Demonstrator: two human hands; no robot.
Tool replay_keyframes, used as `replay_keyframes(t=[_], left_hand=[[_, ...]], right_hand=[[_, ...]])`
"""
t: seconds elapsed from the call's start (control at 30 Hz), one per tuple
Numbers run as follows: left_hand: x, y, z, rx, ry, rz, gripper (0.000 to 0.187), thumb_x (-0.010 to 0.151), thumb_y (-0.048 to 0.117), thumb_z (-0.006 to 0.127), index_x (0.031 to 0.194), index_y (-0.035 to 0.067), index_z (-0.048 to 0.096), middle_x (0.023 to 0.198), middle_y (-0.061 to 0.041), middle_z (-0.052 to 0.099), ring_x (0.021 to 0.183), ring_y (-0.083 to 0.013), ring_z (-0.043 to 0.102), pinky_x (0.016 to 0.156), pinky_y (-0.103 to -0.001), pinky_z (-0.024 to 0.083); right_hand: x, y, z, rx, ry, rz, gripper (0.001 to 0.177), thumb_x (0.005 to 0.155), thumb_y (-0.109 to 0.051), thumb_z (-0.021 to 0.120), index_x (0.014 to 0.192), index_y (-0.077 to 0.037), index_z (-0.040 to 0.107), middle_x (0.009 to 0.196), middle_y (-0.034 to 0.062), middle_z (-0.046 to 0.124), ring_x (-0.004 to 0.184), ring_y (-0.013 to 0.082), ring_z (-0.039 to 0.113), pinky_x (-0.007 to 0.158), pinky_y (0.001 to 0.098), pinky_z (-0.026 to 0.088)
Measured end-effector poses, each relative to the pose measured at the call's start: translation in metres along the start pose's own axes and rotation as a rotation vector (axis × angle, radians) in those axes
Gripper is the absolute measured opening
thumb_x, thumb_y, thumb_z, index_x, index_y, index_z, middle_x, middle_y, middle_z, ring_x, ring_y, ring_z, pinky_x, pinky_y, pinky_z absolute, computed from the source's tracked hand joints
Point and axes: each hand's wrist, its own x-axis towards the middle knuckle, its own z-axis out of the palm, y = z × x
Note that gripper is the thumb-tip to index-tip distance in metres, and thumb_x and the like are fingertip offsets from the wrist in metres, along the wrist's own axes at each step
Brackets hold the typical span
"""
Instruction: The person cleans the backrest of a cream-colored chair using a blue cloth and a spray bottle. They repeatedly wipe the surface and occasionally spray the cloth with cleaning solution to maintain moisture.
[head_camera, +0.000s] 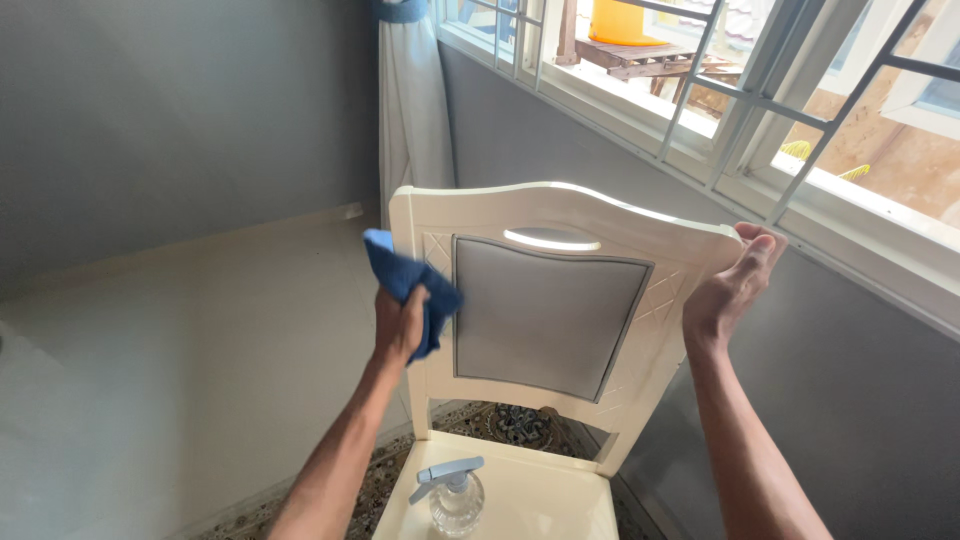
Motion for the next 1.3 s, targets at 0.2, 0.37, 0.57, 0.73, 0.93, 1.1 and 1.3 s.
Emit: replay_keyframes(t=[0.2,0.37,0.57,0.73,0.93,1.1,1.3], left_hand=[[0.073,0.138,0.037,0.610,0.167,0.667,0.064,0.085,0.028,0.069,0.137,0.001,0.044,0.127,-0.024,0.055,0.120,-0.0432,0.057,0.110,-0.058,0.037],[0.053,0.178,0.150,0.726,-0.309,0.555,0.045,0.101,0.045,0.059,0.121,0.006,0.068,0.102,-0.013,0.073,0.092,-0.0277,0.069,0.099,-0.047,0.050],[-0.002,0.220,0.255,0.774,-0.549,0.738,0.069,0.084,0.049,0.064,0.128,-0.004,0.060,0.113,-0.019,0.069,0.098,-0.0314,0.070,0.099,-0.047,0.049],[0.004,0.210,0.252,0.585,-0.694,0.755,0.082,0.082,0.039,0.064,0.146,-0.008,0.043,0.133,-0.025,0.060,0.120,-0.0355,0.061,0.109,-0.051,0.041],[0.059,0.190,0.220,0.222,-0.722,0.806,0.051,0.099,0.016,0.048,0.141,-0.013,0.044,0.153,-0.031,0.046,0.132,-0.0379,0.057,0.115,-0.040,0.043],[0.053,0.193,0.178,0.454,-0.436,0.697,0.035,0.088,0.018,0.053,0.112,-0.003,0.067,0.109,-0.023,0.068,0.104,-0.0365,0.068,0.108,-0.049,0.045],[0.030,0.185,0.181,0.584,-0.130,0.999,0.030,0.083,0.025,0.052,0.093,0.001,0.066,0.088,-0.016,0.062,0.088,-0.0319,0.057,0.092,-0.048,0.043]], right_hand=[[0.002,-0.002,0.000,0.055,-0.002,0.028,0.055,0.116,-0.050,0.018,0.115,-0.005,0.048,0.098,0.0099,0.053,0.098,0.0210,0.056,0.089,0.0387,0.048],[0.002,0.003,-0.004,0.315,-0.082,0.194,0.060,0.110,-0.059,0.017,0.119,-0.008,0.047,0.085,0.0065,0.058,0.084,0.0179,0.056,0.078,0.0329,0.047],[0.009,0.011,-0.011,0.491,-0.196,0.252,0.067,0.108,-0.063,0.021,0.131,-0.005,0.045,0.112,0.0095,0.059,0.108,0.0194,0.057,0.099,0.0345,0.048],[0.027,-0.009,-0.023,0.258,-0.298,0.204,0.059,0.106,-0.052,0.037,0.142,-0.006,0.042,0.129,0.0135,0.049,0.121,0.0223,0.051,0.107,0.0375,0.043],[0.033,-0.055,-0.042,0.003,-0.467,-0.116,0.058,0.088,-0.006,0.070,0.142,-0.010,0.052,0.142,0.0133,0.052,0.134,0.0286,0.054,0.109,0.0416,0.052],[0.015,-0.055,-0.044,-0.187,-0.206,-0.183,0.049,0.090,0.004,0.064,0.136,-0.013,0.062,0.140,0.0066,0.059,0.133,0.0248,0.063,0.115,0.0408,0.059],[0.012,-0.065,-0.031,-0.330,-0.356,0.054,0.062,0.091,-0.011,0.075,0.146,-0.012,0.046,0.131,0.0182,0.047,0.121,0.0319,0.055,0.096,0.0470,0.054]])
